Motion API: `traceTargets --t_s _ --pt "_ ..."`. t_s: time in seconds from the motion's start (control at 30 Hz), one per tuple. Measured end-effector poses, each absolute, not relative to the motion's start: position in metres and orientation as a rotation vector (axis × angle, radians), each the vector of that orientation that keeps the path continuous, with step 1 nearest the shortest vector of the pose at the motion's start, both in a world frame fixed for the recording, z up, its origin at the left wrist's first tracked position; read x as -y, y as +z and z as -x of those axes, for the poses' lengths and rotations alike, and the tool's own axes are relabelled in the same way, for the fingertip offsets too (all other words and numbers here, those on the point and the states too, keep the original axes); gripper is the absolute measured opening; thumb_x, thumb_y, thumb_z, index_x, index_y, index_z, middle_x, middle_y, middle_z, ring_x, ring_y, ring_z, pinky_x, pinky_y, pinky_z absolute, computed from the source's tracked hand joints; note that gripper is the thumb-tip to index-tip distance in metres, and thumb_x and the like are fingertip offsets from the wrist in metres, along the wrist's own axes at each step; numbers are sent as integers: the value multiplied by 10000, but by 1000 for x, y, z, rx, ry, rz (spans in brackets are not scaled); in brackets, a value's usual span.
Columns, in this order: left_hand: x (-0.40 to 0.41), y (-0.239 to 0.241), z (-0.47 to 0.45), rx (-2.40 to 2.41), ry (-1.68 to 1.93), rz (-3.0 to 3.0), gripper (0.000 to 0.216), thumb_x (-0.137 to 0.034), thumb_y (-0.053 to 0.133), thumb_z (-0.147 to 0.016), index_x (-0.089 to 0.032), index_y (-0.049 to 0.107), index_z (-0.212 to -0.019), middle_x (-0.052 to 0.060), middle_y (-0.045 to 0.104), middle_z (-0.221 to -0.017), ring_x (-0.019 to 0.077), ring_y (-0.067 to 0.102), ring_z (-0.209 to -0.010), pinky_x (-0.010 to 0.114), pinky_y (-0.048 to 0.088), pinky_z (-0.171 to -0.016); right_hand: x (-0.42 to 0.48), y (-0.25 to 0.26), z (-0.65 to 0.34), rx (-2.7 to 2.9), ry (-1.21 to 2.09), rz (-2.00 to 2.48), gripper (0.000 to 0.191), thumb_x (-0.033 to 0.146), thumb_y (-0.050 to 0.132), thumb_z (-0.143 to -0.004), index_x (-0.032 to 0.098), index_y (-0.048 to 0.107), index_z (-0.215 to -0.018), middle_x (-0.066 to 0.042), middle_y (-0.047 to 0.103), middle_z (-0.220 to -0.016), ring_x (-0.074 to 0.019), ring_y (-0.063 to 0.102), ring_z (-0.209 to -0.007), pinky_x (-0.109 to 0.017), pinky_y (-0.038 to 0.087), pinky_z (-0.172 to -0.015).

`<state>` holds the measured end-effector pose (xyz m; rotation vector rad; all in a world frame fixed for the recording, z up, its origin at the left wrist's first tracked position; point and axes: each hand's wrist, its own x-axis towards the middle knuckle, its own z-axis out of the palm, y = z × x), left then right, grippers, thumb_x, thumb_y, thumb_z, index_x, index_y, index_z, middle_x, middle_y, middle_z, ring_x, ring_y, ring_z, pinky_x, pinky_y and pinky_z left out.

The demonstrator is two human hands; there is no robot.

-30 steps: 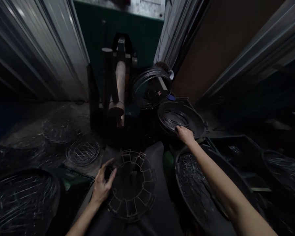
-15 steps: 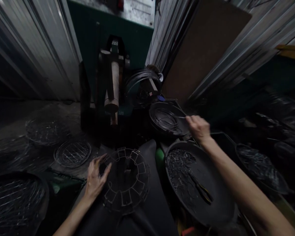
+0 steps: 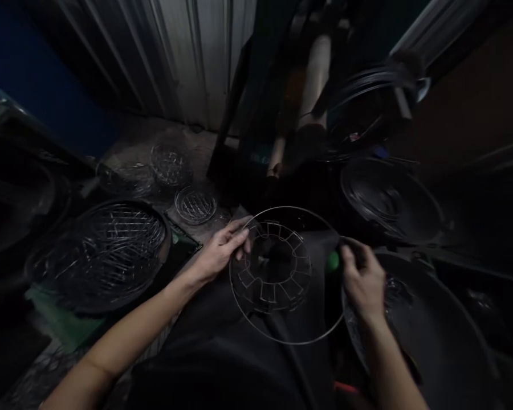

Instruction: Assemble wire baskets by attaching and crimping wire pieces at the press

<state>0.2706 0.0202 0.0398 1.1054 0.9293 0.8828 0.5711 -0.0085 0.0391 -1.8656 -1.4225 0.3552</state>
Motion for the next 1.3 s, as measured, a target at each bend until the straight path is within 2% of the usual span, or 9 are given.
traceTargets --t_s 0.1,0.23,0.43,0.67,0.83,0.93,1.07,1.2,1.3 --pt "-19 6 -254 -1304 879 -1332 441 -409 471 -886 -197 532 -1269 24 674 -788 121 598 -637 246 476 -660 2 -2 -544 1507 460 1896 355 398 441 -858 183 641 -1058 -92 659 -1016 -237 607 -946 -405 461 -874" --pt "-26 -39 -246 -1540 737 -1684 350 -248 419 -889 -214 611 -1180 53 676 -1070 191 622 -984 315 465 -901 -10 -37 -543 1709 484 1941 405 390 405 -852 156 665 -1057 -113 646 -940 -233 611 -829 -380 474 -805" --pt "-27 -63 -249 -1625 494 -1811 404 -220 366 -908 -243 520 -1281 28 633 -875 146 607 -787 249 489 -742 -16 -47 -553 1850 480 1998 409 353 388 -858 191 650 -1127 -82 600 -835 -219 588 -737 -351 477 -734" --pt "-22 -77 -249 -1673 486 -1907 451 -165 332 -893 -210 494 -1311 22 536 -792 135 545 -733 229 463 -710 -22 -41 -562 2032 633 2060 446 303 404 -852 205 600 -1240 -22 469 -687 -178 539 -619 -295 478 -658" --pt "-18 -94 -249 -1689 622 -1883 470 -136 319 -865 -198 533 -1279 29 518 -794 134 532 -736 228 456 -724 -26 -52 -580 1945 899 2019 427 351 484 -850 250 585 -1253 -53 617 -876 -203 595 -801 -335 484 -789" --pt "-18 -103 -249 -1701 716 -1864 471 -137 316 -853 -188 557 -1254 40 514 -822 136 526 -739 232 449 -721 -21 -60 -578 1718 980 1941 417 381 536 -828 215 619 -1201 -66 653 -1015 -223 597 -939 -377 462 -877" --pt "-19 -109 -248 -1700 753 -1885 460 -158 337 -843 -197 572 -1237 32 503 -815 132 502 -712 230 435 -696 -6 -55 -564 1613 782 1920 385 417 520 -848 173 665 -1108 -73 661 -986 -202 612 -896 -347 483 -839" --pt "-19 -111 -246 -1690 820 -1946 431 -217 331 -872 -210 587 -1217 15 477 -759 128 472 -668 226 419 -653 16 -39 -562 1874 653 1936 386 359 441 -903 175 622 -1190 -80 650 -965 -191 615 -869 -326 482 -833" --pt "-20 -112 -247 -1673 852 -1982 417 -269 319 -903 -208 592 -1212 18 484 -761 125 474 -670 225 415 -654 36 -32 -569 1988 658 1909 399 344 396 -924 180 584 -1236 -92 629 -1087 -197 601 -981 -331 455 -908"
